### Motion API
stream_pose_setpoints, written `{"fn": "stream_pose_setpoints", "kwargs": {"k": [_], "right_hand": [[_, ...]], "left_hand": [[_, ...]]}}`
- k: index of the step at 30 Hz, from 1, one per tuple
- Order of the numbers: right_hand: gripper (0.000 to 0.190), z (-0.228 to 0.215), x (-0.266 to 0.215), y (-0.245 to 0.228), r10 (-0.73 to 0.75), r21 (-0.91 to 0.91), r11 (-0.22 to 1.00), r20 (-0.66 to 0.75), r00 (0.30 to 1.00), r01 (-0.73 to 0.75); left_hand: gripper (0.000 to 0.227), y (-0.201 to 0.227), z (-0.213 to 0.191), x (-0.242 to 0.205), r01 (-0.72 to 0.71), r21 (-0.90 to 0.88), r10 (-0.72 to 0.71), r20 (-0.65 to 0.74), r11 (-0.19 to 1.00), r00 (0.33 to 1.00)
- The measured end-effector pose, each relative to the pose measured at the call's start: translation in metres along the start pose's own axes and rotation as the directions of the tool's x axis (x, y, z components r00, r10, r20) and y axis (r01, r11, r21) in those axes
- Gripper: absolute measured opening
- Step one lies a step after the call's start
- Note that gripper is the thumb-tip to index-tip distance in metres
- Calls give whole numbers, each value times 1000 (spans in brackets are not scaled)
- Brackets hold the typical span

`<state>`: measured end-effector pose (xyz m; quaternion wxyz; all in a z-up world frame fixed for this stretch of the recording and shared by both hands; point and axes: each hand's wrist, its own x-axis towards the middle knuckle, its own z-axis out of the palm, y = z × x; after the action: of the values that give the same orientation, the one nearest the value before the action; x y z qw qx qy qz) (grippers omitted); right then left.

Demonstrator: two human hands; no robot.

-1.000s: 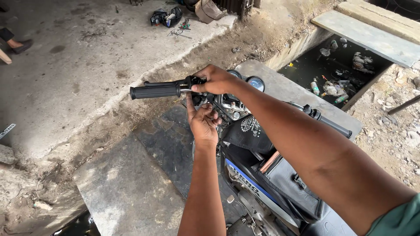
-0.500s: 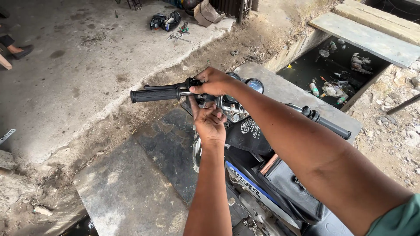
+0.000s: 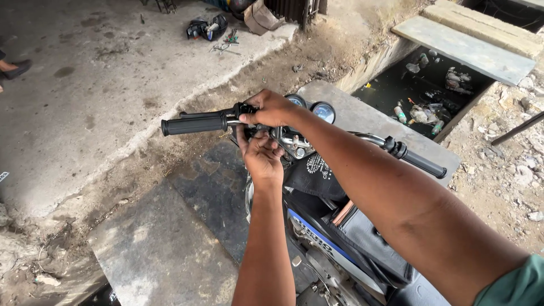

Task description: Repairing or adjusting the left handlebar and control switches of a motorcycle.

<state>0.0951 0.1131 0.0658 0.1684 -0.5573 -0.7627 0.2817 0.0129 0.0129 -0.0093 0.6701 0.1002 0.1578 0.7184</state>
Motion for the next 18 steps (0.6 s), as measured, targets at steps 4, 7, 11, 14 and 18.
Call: {"fn": "stream_pose_setpoints", "kwargs": {"k": [4, 7, 11, 14, 18], "right_hand": [[54, -4, -6, -7, 48, 44, 998, 48, 998, -50], [56, -2, 0, -9, -15, 128, 992, 47, 999, 9], [59, -7, -7, -14, 110, 25, 993, 41, 993, -111], [60, -7, -6, -16, 100, 35, 994, 49, 994, -102], [60, -7, -6, -15, 84, 74, 993, 68, 994, -89]], "left_hand": [[94, 5, -7, 11, -2, -55, 3, 16, 998, 1000], [95, 11, 2, 5, -10, -107, 16, 50, 994, 999], [99, 5, 2, 0, -21, -136, 25, 24, 990, 999], [101, 7, -1, 3, -55, -175, 65, 51, 983, 997], [104, 0, 1, 6, -64, -180, 64, -6, 982, 998]]}}
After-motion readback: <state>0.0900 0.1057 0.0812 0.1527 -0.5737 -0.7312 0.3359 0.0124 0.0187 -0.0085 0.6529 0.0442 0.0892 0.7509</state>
